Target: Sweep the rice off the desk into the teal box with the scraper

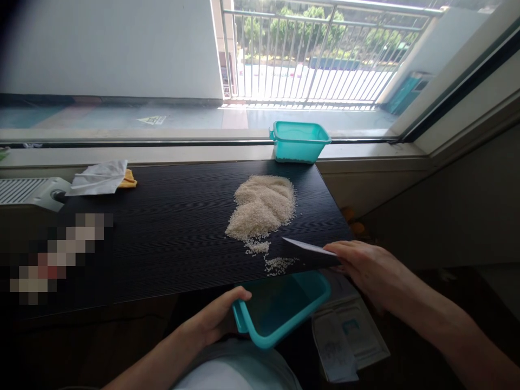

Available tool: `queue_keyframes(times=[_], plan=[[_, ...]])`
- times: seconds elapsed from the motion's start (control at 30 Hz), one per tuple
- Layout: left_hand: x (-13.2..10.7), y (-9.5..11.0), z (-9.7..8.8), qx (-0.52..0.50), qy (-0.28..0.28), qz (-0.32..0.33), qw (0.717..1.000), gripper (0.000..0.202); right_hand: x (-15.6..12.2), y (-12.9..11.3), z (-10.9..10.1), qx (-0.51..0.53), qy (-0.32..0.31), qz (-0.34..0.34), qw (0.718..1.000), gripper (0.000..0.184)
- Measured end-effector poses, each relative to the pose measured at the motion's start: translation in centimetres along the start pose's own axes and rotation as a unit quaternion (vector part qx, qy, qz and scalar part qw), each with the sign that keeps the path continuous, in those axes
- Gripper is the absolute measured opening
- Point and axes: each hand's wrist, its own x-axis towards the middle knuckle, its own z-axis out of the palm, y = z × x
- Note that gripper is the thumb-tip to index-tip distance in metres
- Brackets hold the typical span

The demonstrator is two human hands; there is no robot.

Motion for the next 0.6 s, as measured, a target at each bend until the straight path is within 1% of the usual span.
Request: queue_keyframes(times=[0.13, 0.2, 0.27, 0.33, 0.4, 0.53, 0.6], plan=[[-0.1, 0.0, 0.0, -0.004, 0.009, 0.006, 1.0, 0.026, -2.0, -1.5, 0.4, 0.04, -0.026, -0.021, 0.999, 0.037], [-0.2, 0.0, 0.0, -0.005, 0.01, 0.009, 1.0, 0.028, -2.9, -2.3, 0.4, 0.048, -0.045, -0.029, 0.997, 0.04], [-0.2, 0.0, 0.0, -0.005, 0.008, 0.008, 1.0, 0.03, -3.1, -2.8, 0.1, 0.047, -0.06, -0.03, 0.997, 0.04], [-0.2, 0.1, -0.1, -0.003, 0.005, 0.002, 1.0, 0.034, -2.6, -3.1, -0.3, 0.039, -0.052, -0.024, 0.998, 0.04], [-0.3, 0.0, -0.1, 0.001, 0.007, -0.001, 1.0, 0.037, -1.4, -3.1, -0.5, 0.026, -0.033, -0.024, 0.999, 0.038], [-0.6, -0.1, -0.3, -0.005, 0.014, 0.008, 1.0, 0.036, 1.6, -2.9, 0.0, 0.004, -0.004, -0.086, 0.996, 0.032], [-0.8, -0.2, -0.5, -0.014, 0.015, 0.015, 1.0, 0.034, 2.4, -2.8, 0.6, 0.001, 0.002, -0.103, 0.995, 0.031]])
